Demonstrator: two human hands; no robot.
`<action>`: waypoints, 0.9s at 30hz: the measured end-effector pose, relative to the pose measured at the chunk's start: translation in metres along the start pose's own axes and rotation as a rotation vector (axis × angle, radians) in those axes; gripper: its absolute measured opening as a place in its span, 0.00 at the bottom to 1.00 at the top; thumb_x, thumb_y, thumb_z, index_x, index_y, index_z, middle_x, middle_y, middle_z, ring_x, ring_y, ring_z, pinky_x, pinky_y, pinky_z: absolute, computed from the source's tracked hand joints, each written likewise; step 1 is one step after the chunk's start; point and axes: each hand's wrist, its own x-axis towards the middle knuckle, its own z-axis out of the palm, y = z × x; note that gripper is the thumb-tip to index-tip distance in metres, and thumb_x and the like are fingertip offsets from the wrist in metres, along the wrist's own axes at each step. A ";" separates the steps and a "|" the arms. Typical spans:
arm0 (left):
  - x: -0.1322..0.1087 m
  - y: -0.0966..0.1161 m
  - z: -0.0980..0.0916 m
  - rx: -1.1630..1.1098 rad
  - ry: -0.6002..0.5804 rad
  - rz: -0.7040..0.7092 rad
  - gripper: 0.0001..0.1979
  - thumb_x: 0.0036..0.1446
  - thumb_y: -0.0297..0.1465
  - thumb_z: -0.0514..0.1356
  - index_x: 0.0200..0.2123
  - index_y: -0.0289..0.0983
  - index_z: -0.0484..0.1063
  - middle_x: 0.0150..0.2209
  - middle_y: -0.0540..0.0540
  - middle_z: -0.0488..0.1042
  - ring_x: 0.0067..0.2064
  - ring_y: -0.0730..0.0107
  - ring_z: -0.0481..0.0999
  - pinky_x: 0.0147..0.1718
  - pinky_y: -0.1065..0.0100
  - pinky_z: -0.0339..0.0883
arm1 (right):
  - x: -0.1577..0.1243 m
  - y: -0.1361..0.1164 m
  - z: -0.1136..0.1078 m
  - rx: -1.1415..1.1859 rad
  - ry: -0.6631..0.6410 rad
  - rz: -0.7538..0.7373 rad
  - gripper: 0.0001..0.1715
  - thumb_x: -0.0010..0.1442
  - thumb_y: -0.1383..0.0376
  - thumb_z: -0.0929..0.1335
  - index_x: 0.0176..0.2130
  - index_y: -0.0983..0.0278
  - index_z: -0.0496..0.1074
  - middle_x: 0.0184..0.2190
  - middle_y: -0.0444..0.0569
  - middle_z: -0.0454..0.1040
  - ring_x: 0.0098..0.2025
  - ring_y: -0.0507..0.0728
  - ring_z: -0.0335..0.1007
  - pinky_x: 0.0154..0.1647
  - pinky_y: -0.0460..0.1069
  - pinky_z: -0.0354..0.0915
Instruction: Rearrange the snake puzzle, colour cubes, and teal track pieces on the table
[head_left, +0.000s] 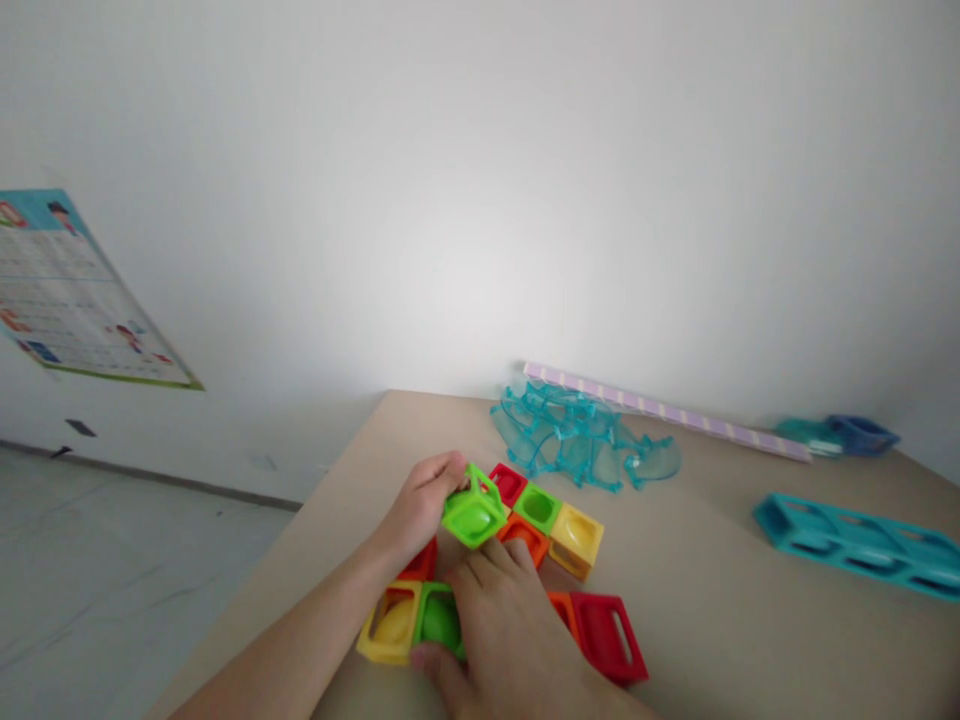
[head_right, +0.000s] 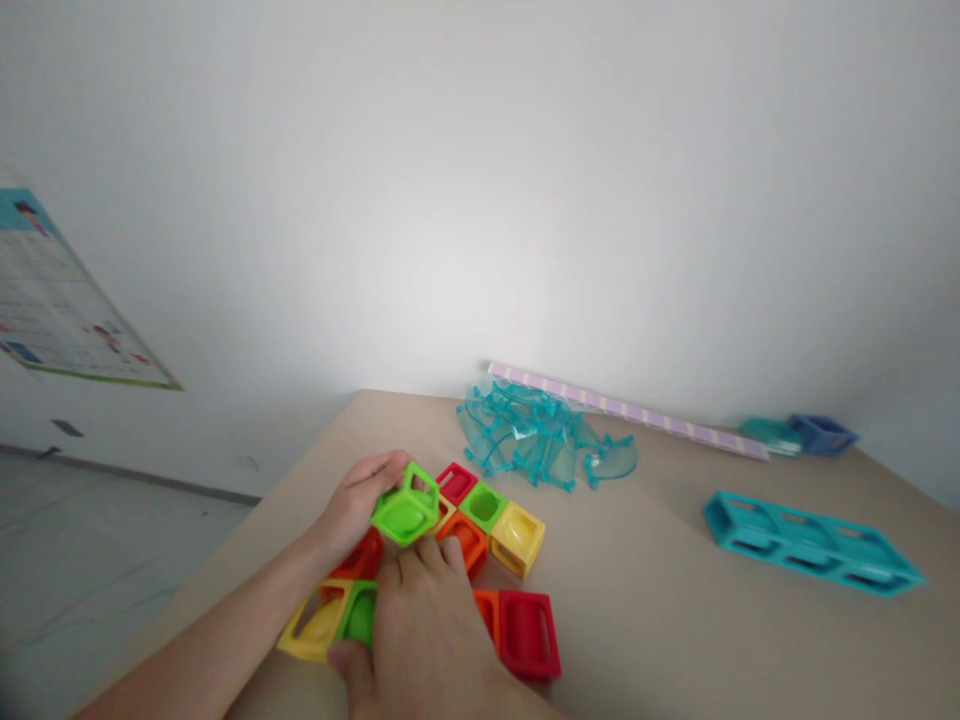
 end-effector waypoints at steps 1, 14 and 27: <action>-0.001 -0.001 0.002 0.053 -0.020 0.005 0.21 0.53 0.46 0.61 0.22 0.34 0.67 0.23 0.49 0.70 0.24 0.73 0.66 0.23 0.72 0.58 | 0.001 0.000 -0.001 0.015 -0.007 0.013 0.27 0.52 0.56 0.71 0.49 0.68 0.71 0.49 0.60 0.73 0.53 0.69 0.62 0.58 0.63 0.49; 0.004 -0.008 -0.003 0.104 -0.002 0.004 0.21 0.55 0.46 0.58 0.23 0.35 0.66 0.23 0.50 0.67 0.27 0.71 0.66 0.26 0.71 0.59 | 0.002 0.004 0.008 0.039 0.079 0.026 0.21 0.44 0.58 0.76 0.35 0.65 0.72 0.39 0.50 0.74 0.44 0.62 0.66 0.50 0.57 0.55; 0.001 -0.003 0.003 -0.063 0.052 -0.052 0.19 0.49 0.45 0.64 0.20 0.36 0.65 0.20 0.51 0.67 0.25 0.70 0.69 0.26 0.70 0.61 | -0.001 0.008 0.011 0.101 0.137 -0.197 0.12 0.48 0.72 0.71 0.28 0.63 0.62 0.34 0.48 0.70 0.38 0.57 0.63 0.37 0.51 0.60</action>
